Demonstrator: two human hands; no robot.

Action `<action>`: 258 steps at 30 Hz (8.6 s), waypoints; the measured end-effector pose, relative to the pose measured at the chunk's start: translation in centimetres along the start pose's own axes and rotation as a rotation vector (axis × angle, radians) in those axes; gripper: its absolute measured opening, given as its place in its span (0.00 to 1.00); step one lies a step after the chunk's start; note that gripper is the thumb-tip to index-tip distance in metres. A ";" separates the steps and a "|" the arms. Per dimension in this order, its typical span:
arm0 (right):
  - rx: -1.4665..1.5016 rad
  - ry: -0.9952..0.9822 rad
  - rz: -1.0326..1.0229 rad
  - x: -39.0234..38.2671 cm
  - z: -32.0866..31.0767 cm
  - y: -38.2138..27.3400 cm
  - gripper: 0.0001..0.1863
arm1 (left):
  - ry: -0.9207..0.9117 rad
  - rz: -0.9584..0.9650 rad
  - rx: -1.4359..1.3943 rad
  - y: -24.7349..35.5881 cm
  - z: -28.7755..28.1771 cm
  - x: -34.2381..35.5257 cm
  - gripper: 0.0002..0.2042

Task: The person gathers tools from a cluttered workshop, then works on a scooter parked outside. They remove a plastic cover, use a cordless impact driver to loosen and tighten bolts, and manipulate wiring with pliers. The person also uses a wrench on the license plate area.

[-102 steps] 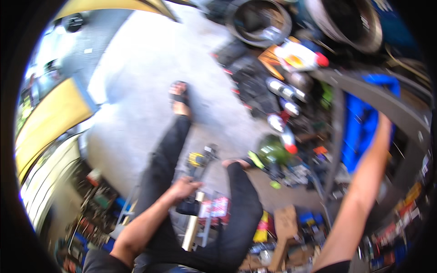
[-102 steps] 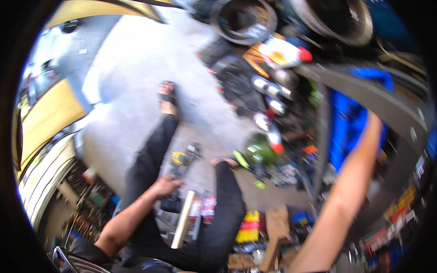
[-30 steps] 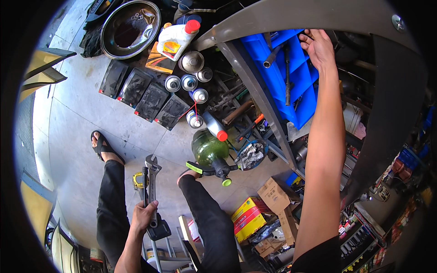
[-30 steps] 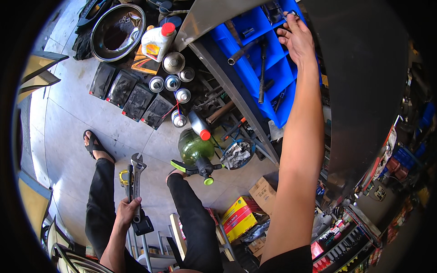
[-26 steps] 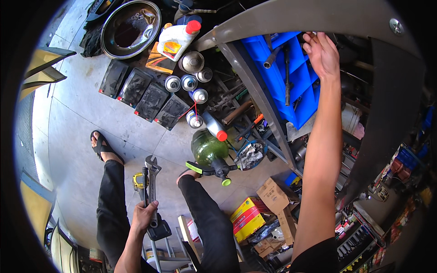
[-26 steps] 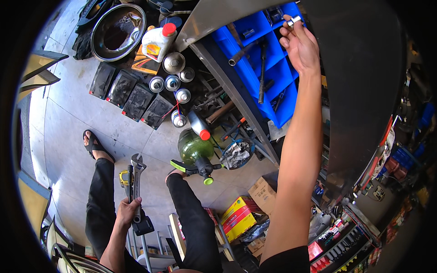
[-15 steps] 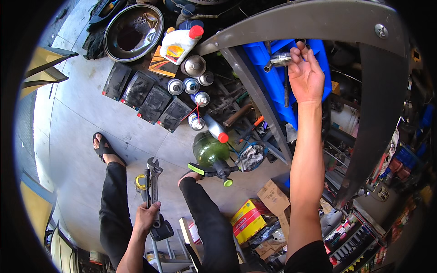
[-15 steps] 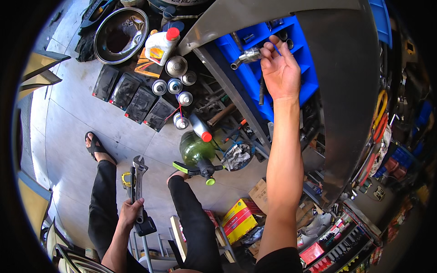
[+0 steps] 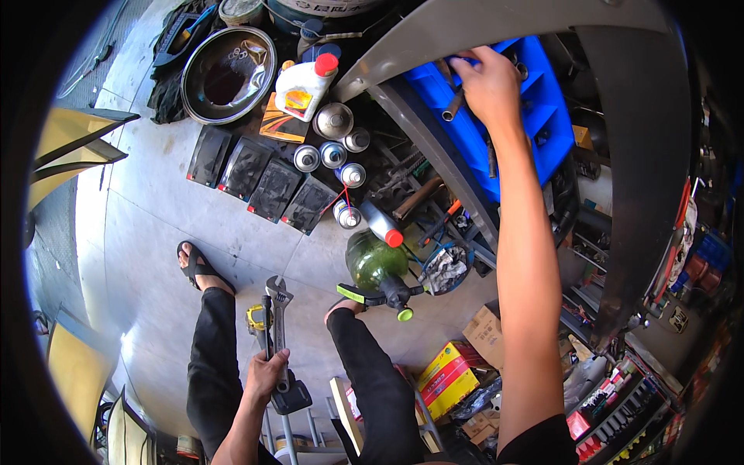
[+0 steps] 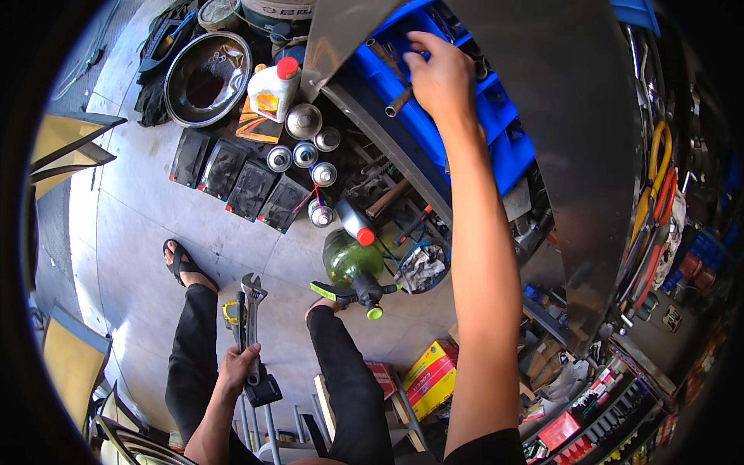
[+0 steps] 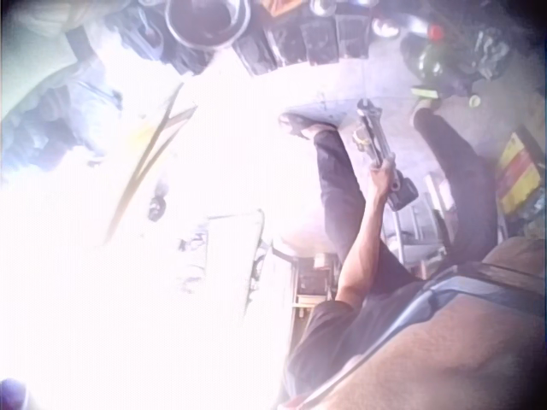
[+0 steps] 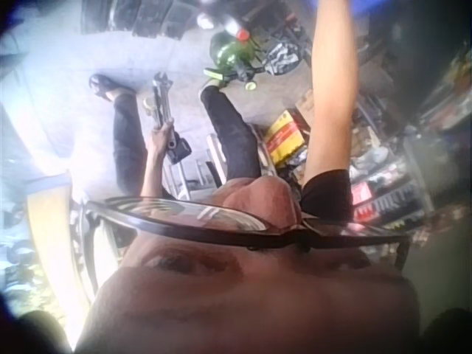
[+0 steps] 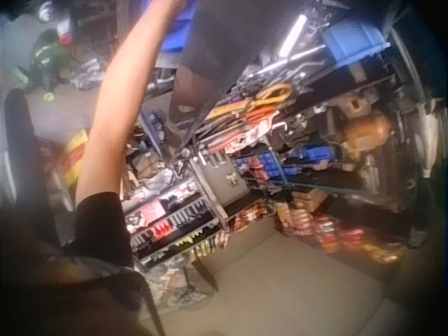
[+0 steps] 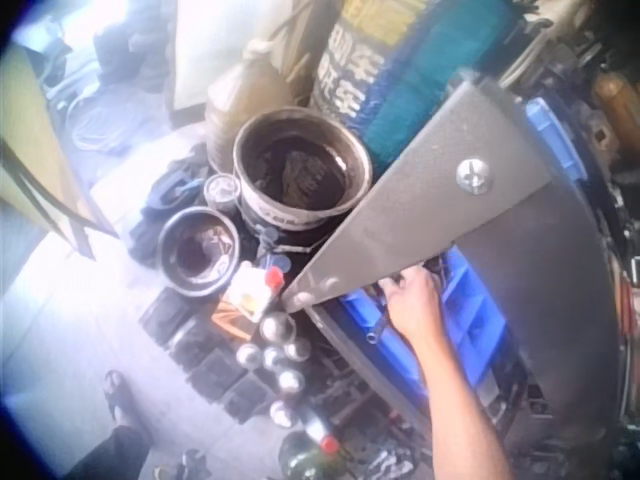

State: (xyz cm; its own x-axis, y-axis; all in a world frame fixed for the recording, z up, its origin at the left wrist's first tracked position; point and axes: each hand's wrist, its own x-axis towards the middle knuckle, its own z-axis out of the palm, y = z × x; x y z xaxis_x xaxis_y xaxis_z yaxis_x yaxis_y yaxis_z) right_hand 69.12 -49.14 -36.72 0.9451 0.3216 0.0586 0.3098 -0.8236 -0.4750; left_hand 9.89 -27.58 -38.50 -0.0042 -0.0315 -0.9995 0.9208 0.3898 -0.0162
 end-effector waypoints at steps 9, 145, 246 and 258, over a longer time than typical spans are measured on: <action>-0.344 -0.359 -0.052 4.4 1.0 0.1 0.22 | 0.019 0.018 0.061 0.2 0.4 0.1 0.14; -0.283 -1.560 0.200 94.8 89.5 -201.0 0.27 | 0.118 0.000 -0.017 107.4 -194.0 -27.2 0.35; -0.658 -1.425 -1.867 161.3 189.4 -234.0 0.21 | 1.019 -0.319 -1.564 205.7 -212.3 35.1 0.15; -1.688 -1.106 -2.214 158.3 154.1 -246.2 0.16 | -0.079 -0.688 -2.469 220.3 -187.7 7.4 0.18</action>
State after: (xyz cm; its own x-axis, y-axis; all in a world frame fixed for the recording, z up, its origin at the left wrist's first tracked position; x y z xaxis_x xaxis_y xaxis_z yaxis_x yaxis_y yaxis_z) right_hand 126.31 276.51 -45.84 -0.3355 0.0445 -0.9410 0.2216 0.9746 -0.0329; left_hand 139.49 230.86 -54.65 0.1038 -0.5156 -0.8505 -0.9698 0.1374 -0.2017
